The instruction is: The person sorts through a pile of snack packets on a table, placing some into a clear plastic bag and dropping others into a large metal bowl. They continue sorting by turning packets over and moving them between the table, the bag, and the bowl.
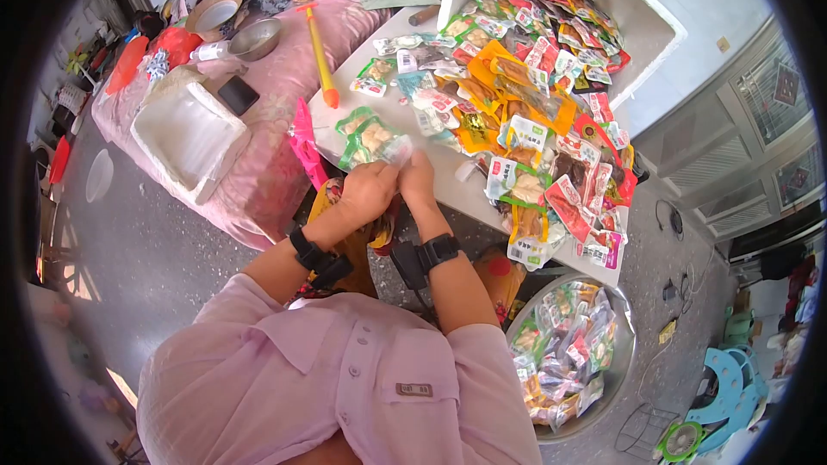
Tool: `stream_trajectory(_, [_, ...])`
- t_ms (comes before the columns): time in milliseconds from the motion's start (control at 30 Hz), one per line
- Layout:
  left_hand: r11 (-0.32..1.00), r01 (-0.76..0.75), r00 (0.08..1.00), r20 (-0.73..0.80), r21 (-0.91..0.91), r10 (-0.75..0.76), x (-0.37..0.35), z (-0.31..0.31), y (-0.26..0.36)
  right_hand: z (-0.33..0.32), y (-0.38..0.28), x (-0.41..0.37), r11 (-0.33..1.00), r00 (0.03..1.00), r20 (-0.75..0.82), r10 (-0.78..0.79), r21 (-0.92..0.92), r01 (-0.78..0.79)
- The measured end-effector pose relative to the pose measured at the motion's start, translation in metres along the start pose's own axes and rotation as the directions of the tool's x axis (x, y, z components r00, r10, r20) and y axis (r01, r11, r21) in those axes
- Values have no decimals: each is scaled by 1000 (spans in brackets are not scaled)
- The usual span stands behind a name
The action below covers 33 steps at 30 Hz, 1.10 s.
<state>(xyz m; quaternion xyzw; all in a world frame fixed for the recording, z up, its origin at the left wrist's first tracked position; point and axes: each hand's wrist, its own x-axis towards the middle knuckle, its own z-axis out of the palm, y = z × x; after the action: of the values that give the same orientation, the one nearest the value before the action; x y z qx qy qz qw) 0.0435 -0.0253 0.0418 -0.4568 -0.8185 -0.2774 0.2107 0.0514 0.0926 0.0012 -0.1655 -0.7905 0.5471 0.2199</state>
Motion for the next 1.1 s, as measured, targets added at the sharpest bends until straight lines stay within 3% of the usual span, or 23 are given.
stream_trajectory(33, [1000, 14, 1000, 23, 11, -14, 0, 0, -2, 4, 5, 3, 947, 976, -66, -206, -263, 182])
stream_trajectory(67, [999, 28, 999, 45, 23, -29, 0, 0, -4, 6, 11, 4, 999, 999, -22, -33, -24, 33])
stream_trajectory(100, [999, 30, 999, 33, 18, -30, 0, 0, -5, 3, -11, -1, 969, 990, 63, 124, 209, -135])
stream_trajectory(133, [999, 32, 999, 21, 13, -33, -1, -1, -6, 1, -29, -5, 858, 950, 183, 252, 412, -307])
stream_trajectory(233, [999, 48, 999, 19, 4, -48, -1, -7, -10, -31, -44, -10, 775, 779, 487, 395, 279, -567])
stream_trajectory(333, [993, 108, 994, 8, -57, -107, 0, -8, -12, -43, -16, -15, 975, 966, 135, 221, -13, -221])
stream_trajectory(433, [988, 130, 991, -4, -81, -130, 4, -7, -10, -37, 17, -21, 897, 975, -110, -192, -423, 129])
stream_trajectory(533, [986, 147, 989, 22, -82, -146, 10, -8, -8, -31, 17, -14, 968, 988, 102, 120, -233, -93])
stream_trajectory(633, [975, 166, 986, 17, -149, -165, 18, -11, -8, -29, -4, -7, 967, 965, 136, 223, -157, -201])
stream_trajectory(733, [919, 234, 969, 3, -316, -246, 32, -19, -18, -40, -15, 8, 971, 963, 177, 203, 90, -221])
stream_trajectory(833, [842, 253, 960, 16, -476, -280, 54, -31, -30, -55, -65, 12, 905, 984, 55, 169, 388, -177])
stream_trajectory(867, [818, 244, 961, 19, -521, -275, 65, -37, -32, -60, -80, 16, 922, 989, 88, 120, 359, -144])
stream_trajectory(933, [680, 392, 915, 182, -620, -361, 83, -52, -32, -72, -106, 30, 951, 987, 157, 23, 301, -70])
stream_trajectory(1033, [525, 538, 841, 381, -660, -384, 104, -74, -31, -80, -135, 45, 974, 979, 183, 94, 187, -128])
stream_trajectory(1100, [455, 564, 825, 441, -689, -354, 112, -81, -31, -89, -153, 44, 952, 987, 147, 57, 291, -98])
